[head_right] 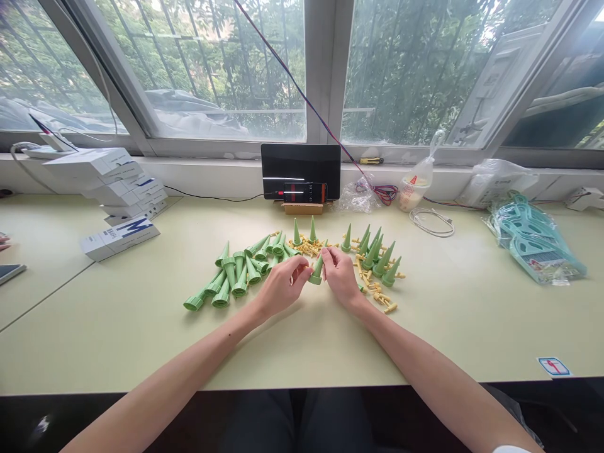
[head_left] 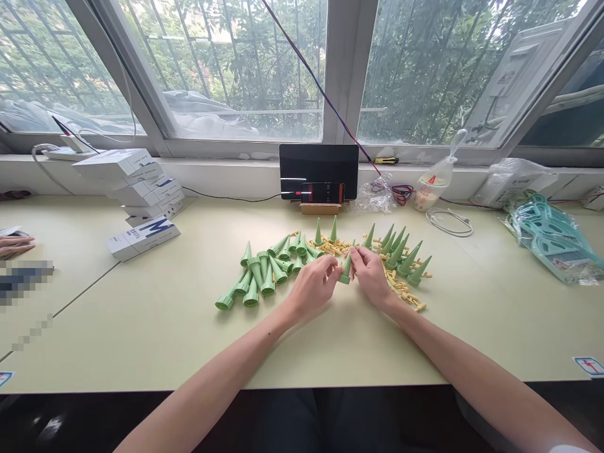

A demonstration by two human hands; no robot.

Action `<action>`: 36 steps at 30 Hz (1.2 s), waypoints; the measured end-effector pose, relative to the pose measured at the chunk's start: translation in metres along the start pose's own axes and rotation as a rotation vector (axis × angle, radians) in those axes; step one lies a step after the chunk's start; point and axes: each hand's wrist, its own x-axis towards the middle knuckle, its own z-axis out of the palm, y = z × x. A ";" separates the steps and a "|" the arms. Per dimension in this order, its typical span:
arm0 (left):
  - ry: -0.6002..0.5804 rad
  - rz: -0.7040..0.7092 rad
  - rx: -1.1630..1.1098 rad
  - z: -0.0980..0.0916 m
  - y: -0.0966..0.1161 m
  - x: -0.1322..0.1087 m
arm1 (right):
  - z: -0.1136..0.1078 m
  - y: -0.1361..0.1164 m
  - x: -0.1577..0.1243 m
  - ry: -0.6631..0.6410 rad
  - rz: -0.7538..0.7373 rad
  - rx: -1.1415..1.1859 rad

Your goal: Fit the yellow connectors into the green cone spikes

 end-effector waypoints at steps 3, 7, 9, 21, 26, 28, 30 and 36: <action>-0.001 -0.015 -0.043 0.000 -0.002 0.002 | 0.000 0.000 0.000 0.034 -0.008 -0.034; -0.020 -0.042 -0.074 0.001 -0.004 0.003 | 0.000 0.000 0.001 0.050 -0.008 -0.052; -0.038 -0.046 -0.077 0.002 -0.005 0.003 | 0.000 0.001 0.001 0.052 -0.017 -0.072; -0.036 -0.043 -0.042 -0.001 -0.006 0.003 | 0.000 -0.002 0.001 0.032 -0.070 -0.271; 0.078 -0.080 -0.056 -0.002 -0.008 0.004 | 0.001 -0.005 0.000 0.009 -0.094 -0.249; 0.090 -0.081 -0.059 -0.002 -0.007 0.003 | 0.002 -0.005 -0.001 -0.036 -0.076 -0.234; 0.079 -0.068 -0.050 -0.002 -0.006 0.002 | 0.003 -0.003 -0.002 -0.081 -0.051 -0.219; 0.043 -0.019 0.016 -0.002 -0.004 0.001 | 0.003 0.002 -0.003 -0.125 -0.070 -0.256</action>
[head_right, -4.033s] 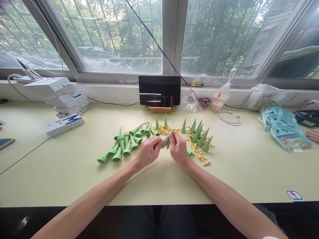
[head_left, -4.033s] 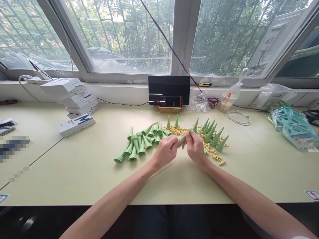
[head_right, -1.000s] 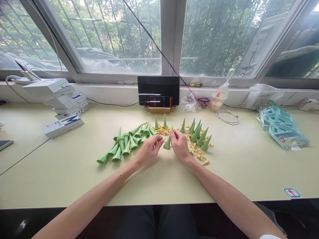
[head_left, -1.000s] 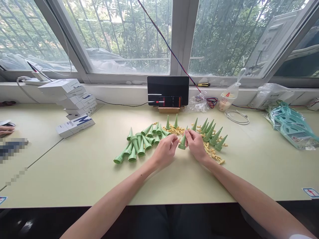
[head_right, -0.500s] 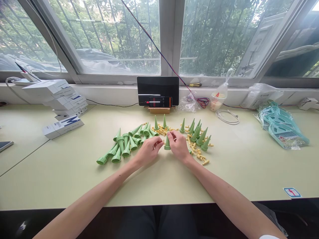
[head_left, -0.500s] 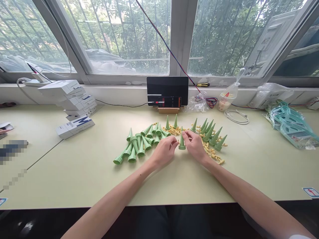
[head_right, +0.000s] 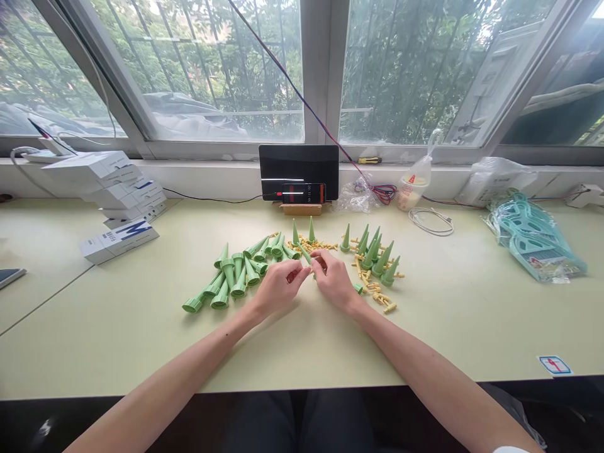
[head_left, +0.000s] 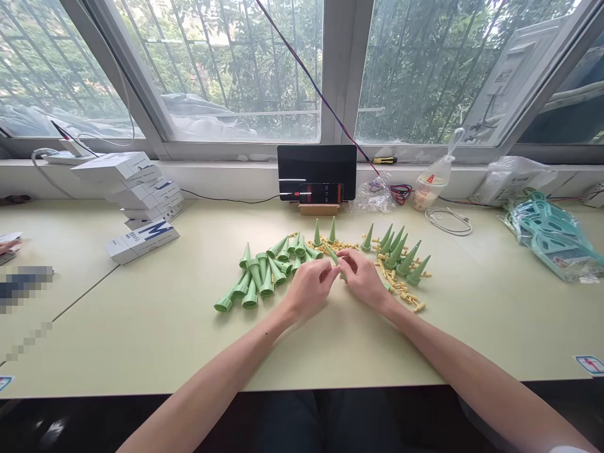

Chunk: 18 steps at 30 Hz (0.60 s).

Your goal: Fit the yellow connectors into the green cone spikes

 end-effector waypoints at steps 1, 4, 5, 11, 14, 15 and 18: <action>0.016 0.003 0.010 -0.001 0.000 0.001 | -0.001 0.000 0.000 0.005 -0.017 -0.025; 0.116 0.001 0.022 -0.006 -0.002 0.005 | -0.002 -0.001 0.001 -0.014 -0.074 -0.111; 0.156 -0.007 0.026 -0.008 -0.002 0.007 | -0.002 -0.002 0.001 -0.035 -0.091 -0.126; 0.191 -0.041 0.019 -0.015 -0.005 0.011 | 0.001 -0.001 -0.002 -0.187 -0.160 -0.136; 0.051 -0.019 0.048 -0.012 -0.007 0.008 | 0.001 0.000 -0.001 -0.183 -0.166 -0.133; 0.005 -0.015 0.062 -0.011 -0.008 0.007 | 0.001 0.000 -0.001 -0.172 -0.162 -0.132; -0.093 -0.013 0.096 -0.010 -0.006 0.004 | 0.001 0.001 0.000 -0.134 -0.149 -0.124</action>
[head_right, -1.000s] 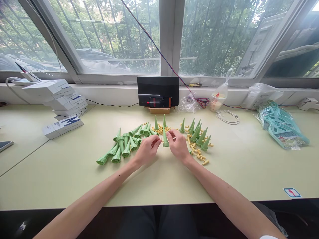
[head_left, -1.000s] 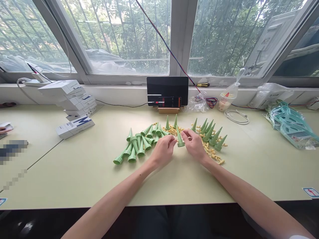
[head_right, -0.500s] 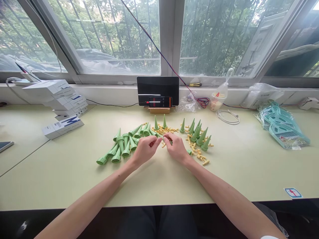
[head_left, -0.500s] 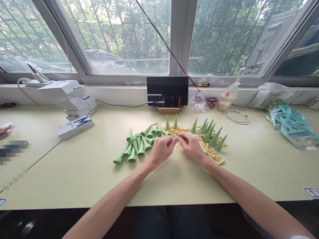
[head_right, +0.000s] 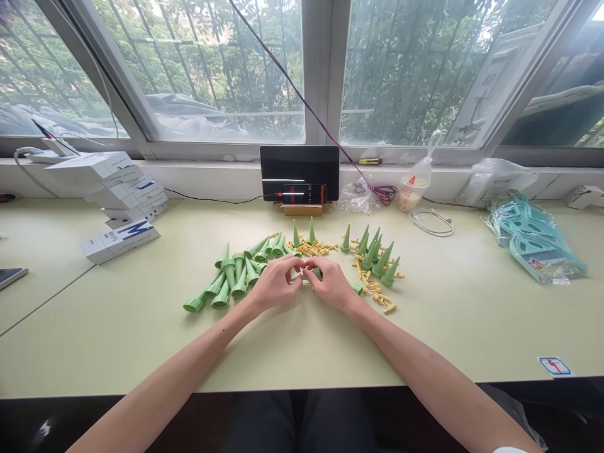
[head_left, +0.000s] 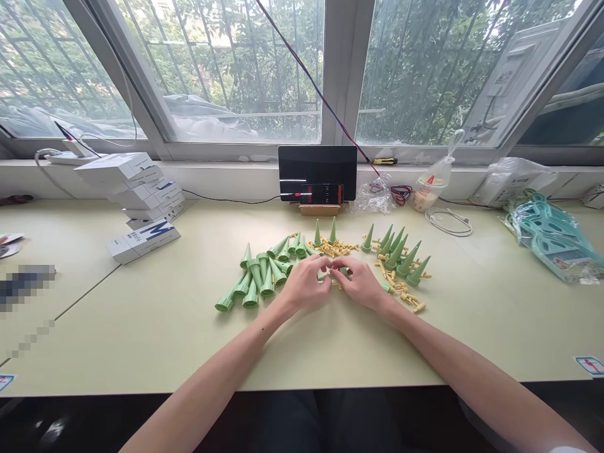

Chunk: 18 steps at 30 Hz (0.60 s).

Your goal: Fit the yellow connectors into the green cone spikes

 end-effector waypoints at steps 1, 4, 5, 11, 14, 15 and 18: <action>-0.020 0.001 0.007 0.000 0.001 -0.001 | 0.000 0.000 0.000 0.010 -0.001 0.005; -0.060 0.006 0.022 -0.001 0.004 -0.001 | 0.000 0.001 0.000 0.026 -0.002 0.030; -0.065 0.007 0.030 -0.002 0.005 -0.001 | 0.000 0.001 0.000 0.025 -0.001 0.039; -0.106 -0.021 0.051 -0.001 0.003 -0.002 | 0.003 0.004 0.000 0.046 0.004 0.037; -0.137 -0.037 0.071 0.000 0.000 -0.002 | 0.003 0.005 0.001 0.117 0.024 0.019; -0.138 -0.045 0.082 0.001 -0.001 -0.002 | 0.002 0.005 0.001 0.143 0.029 0.018; -0.133 -0.073 0.104 0.002 -0.003 -0.002 | 0.000 0.004 0.002 0.203 0.034 0.014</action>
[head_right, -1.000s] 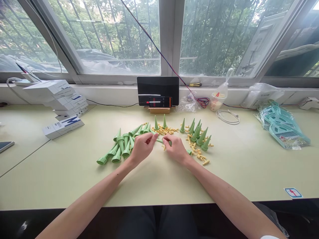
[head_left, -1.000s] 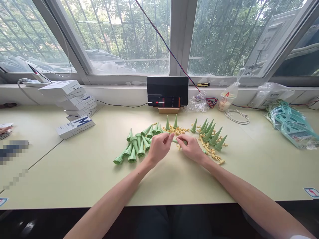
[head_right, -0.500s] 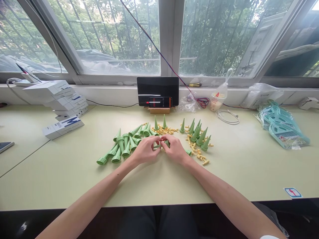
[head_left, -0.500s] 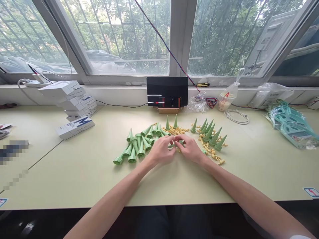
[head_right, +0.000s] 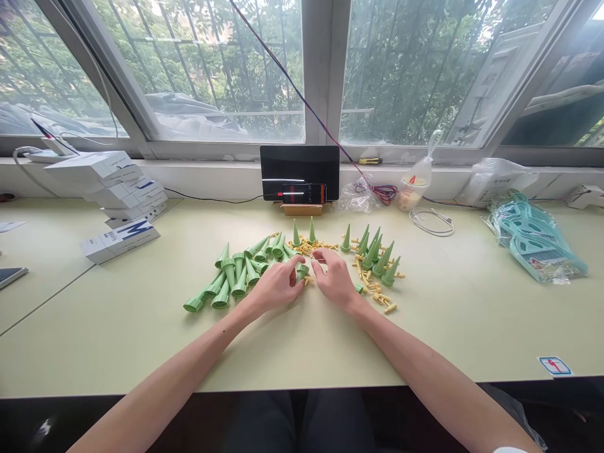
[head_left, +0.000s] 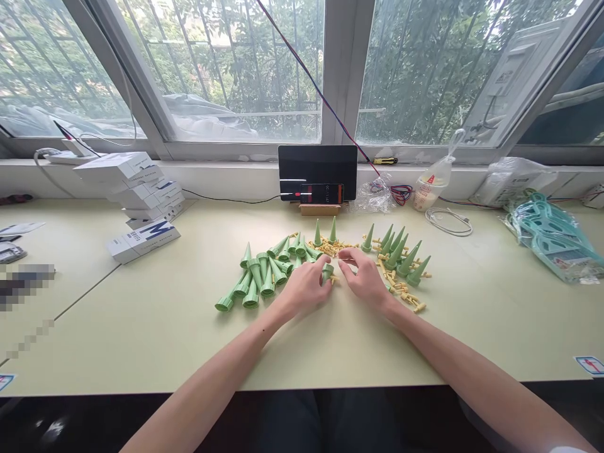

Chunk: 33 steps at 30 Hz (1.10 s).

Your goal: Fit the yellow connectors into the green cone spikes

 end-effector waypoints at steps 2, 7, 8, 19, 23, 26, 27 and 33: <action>-0.001 -0.010 0.004 0.000 0.001 0.000 | -0.001 0.000 0.001 0.028 -0.004 -0.007; 0.051 -0.027 -0.023 -0.005 0.005 0.001 | -0.002 0.003 0.002 0.063 -0.035 -0.061; 0.089 -0.039 -0.029 -0.007 0.005 0.002 | -0.003 0.004 0.002 0.067 -0.049 -0.086; 0.257 -0.162 -0.093 -0.007 0.005 0.004 | -0.010 0.019 0.005 -0.034 -0.058 -0.404; 0.250 -0.166 -0.096 -0.006 0.006 0.004 | -0.011 0.021 0.007 -0.085 -0.035 -0.506; 0.254 -0.164 -0.099 -0.006 0.006 0.004 | -0.012 0.020 0.012 -0.100 -0.044 -0.571; 0.255 -0.162 -0.100 -0.005 0.006 0.004 | -0.012 0.020 0.014 -0.104 -0.053 -0.589; 0.260 -0.152 -0.102 -0.005 0.007 0.004 | -0.009 0.023 0.028 -0.173 -0.116 -0.660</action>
